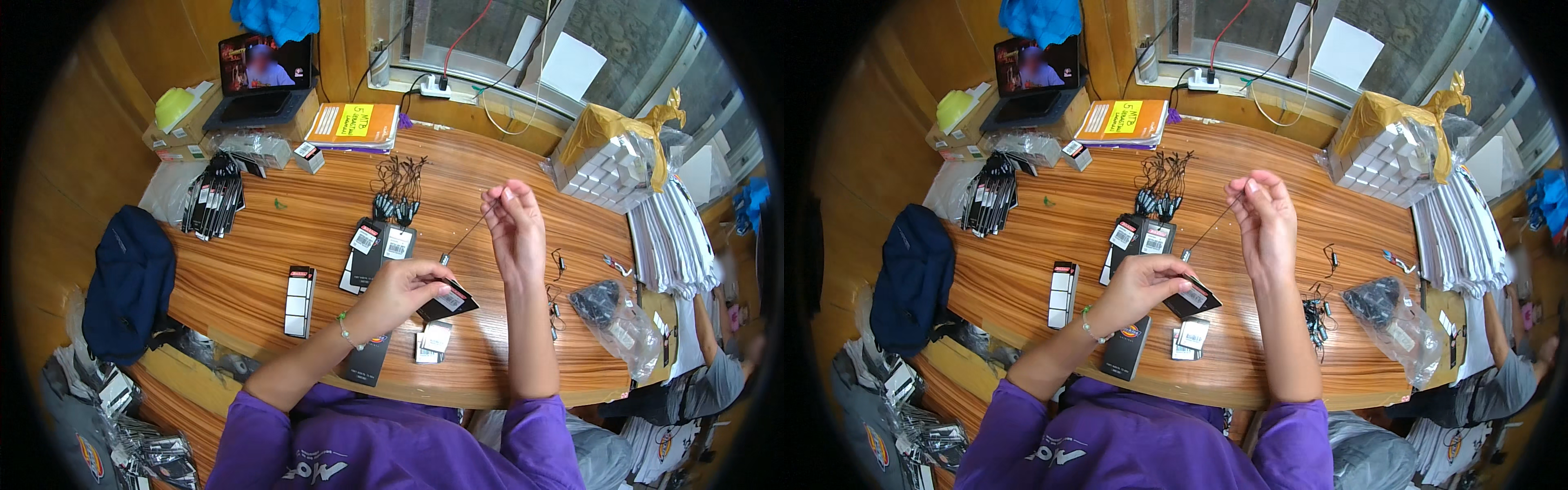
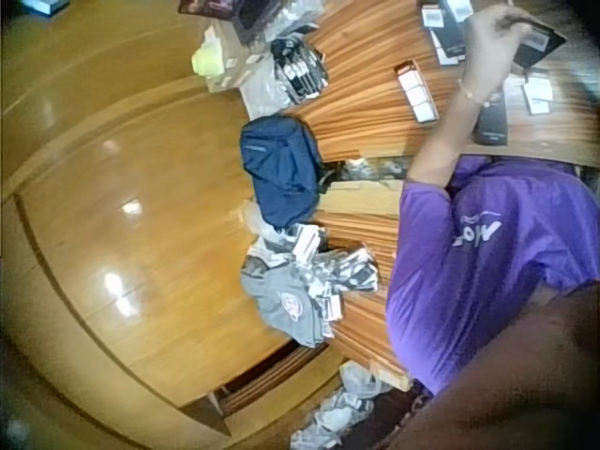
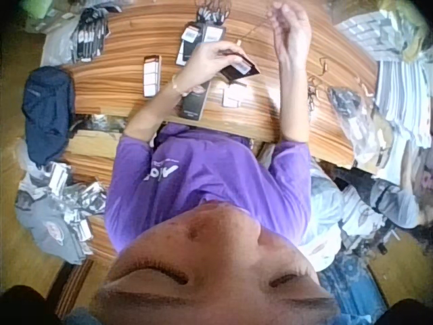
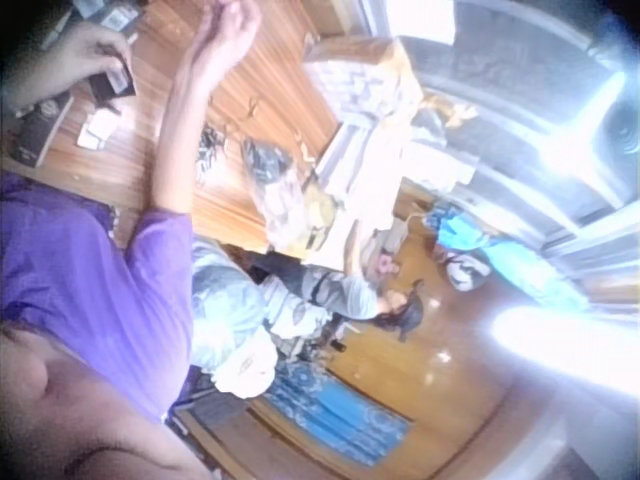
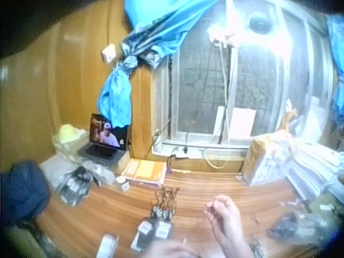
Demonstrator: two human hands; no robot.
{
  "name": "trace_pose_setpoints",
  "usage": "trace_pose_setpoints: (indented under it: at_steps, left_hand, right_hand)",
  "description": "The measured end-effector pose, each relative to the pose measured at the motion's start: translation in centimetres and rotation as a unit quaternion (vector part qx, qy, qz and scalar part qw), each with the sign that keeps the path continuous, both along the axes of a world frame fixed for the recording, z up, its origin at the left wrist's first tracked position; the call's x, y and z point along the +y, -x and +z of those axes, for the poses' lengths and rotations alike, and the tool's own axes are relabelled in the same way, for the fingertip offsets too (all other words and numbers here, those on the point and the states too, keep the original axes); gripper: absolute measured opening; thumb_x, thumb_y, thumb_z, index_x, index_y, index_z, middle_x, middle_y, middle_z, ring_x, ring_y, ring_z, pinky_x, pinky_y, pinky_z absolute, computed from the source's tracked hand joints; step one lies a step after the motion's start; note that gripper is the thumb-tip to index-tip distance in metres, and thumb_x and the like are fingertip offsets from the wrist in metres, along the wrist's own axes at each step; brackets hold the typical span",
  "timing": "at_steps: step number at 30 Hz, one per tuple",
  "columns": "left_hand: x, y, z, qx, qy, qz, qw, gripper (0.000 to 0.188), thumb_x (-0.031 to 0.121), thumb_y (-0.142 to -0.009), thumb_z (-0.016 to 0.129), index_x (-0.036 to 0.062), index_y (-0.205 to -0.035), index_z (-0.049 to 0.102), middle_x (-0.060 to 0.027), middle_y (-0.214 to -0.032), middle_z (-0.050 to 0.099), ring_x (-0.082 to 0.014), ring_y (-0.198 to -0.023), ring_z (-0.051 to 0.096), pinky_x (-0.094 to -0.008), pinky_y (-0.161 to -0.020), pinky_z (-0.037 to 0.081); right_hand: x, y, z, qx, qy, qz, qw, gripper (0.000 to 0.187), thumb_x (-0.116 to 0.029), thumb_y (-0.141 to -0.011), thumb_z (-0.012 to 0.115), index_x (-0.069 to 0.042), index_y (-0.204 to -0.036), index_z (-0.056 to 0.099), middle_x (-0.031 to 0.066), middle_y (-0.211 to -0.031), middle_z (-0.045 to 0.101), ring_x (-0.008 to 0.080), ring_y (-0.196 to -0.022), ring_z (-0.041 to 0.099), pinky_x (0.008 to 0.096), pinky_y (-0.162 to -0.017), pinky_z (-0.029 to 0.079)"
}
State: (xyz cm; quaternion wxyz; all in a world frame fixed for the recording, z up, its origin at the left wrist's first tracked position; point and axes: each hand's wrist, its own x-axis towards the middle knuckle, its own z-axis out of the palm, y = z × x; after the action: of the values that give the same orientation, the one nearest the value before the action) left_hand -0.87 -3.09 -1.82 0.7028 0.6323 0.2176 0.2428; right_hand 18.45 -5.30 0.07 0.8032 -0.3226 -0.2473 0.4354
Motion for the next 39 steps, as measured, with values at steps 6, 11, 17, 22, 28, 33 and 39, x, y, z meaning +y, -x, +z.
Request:
trace_pose_setpoints:
  at_steps: [6,11,17,22,28,33,39]
  left_hand:
    - [2.1,0.1,0.4,-0.116,-0.110,0.165,0.973,0.015,-0.005,-0.079,0.062,-0.0036,-0.093,0.061,-0.0056,-0.093,0.061,-0.0131,-0.085,0.060,-0.0244,-0.079,0.050]
    - [3.6,0.9,1.4,-0.120,-0.073,0.215,0.966,0.019,-0.009,-0.077,0.062,-0.0019,-0.093,0.056,-0.0055,-0.091,0.060,-0.0113,-0.087,0.059,-0.0214,-0.076,0.049]
    - [4.2,0.7,1.5,-0.132,-0.104,0.250,0.954,0.015,-0.010,-0.077,0.061,-0.0050,-0.091,0.058,-0.0077,-0.092,0.059,-0.0134,-0.087,0.060,-0.0231,-0.077,0.051]
    - [4.6,1.0,1.1,-0.162,-0.129,0.260,0.943,0.015,-0.011,-0.076,0.062,-0.0059,-0.089,0.058,-0.0079,-0.091,0.059,-0.0139,-0.085,0.060,-0.0249,-0.078,0.052]
    - [4.6,0.9,1.7,-0.176,-0.107,0.264,0.942,0.019,-0.014,-0.073,0.063,-0.0030,-0.087,0.057,-0.0067,-0.088,0.058,-0.0124,-0.083,0.056,-0.0242,-0.076,0.048]
    - [4.5,0.9,2.2,-0.178,-0.100,0.257,0.945,0.020,-0.013,-0.073,0.063,-0.0024,-0.089,0.056,-0.0085,-0.092,0.058,-0.0135,-0.087,0.057,-0.0253,-0.079,0.049]
    - [4.0,0.9,2.0,-0.160,-0.084,0.258,0.949,0.021,-0.013,-0.074,0.063,-0.0027,-0.091,0.055,-0.0094,-0.094,0.059,-0.0134,-0.087,0.058,-0.0250,-0.080,0.049]
  right_hand:
    - [0.3,0.5,2.0,0.001,-0.062,0.000,0.998,0.010,-0.004,-0.086,0.055,-0.003,-0.096,0.051,0.0120,-0.084,0.063,0.0209,-0.080,0.061,0.0315,-0.077,0.050]
    - [-0.3,2.6,1.7,-0.246,0.012,-0.051,0.968,0.007,-0.002,-0.082,0.061,0.001,-0.088,0.060,0.0121,-0.079,0.065,0.0142,-0.076,0.062,0.0261,-0.071,0.050]
    - [0.2,4.3,0.8,-0.504,-0.008,-0.127,0.854,0.016,0.003,-0.074,0.064,0.001,-0.090,0.063,0.0099,-0.078,0.064,0.0161,-0.070,0.060,0.0256,-0.065,0.047]
    - [-0.1,5.5,1.7,-0.543,-0.034,-0.221,0.810,0.016,0.007,-0.071,0.062,0.001,-0.086,0.060,0.0111,-0.076,0.060,0.0219,-0.069,0.059,0.0297,-0.063,0.047]
    - [0.1,6.1,1.3,-0.561,-0.042,-0.176,0.808,0.017,0.009,-0.071,0.059,0.001,-0.085,0.056,0.0113,-0.075,0.058,0.0236,-0.070,0.057,0.0308,-0.063,0.046]
    - [0.2,6.9,0.7,-0.527,-0.043,-0.130,0.839,0.019,0.009,-0.071,0.057,0.001,-0.088,0.054,0.0112,-0.077,0.056,0.0217,-0.070,0.057,0.0295,-0.061,0.047]
    - [0.1,7.2,-0.1,-0.498,-0.028,-0.093,0.862,0.019,0.007,-0.071,0.057,0.001,-0.088,0.052,0.0107,-0.077,0.055,0.0188,-0.066,0.058,0.0288,-0.060,0.047]
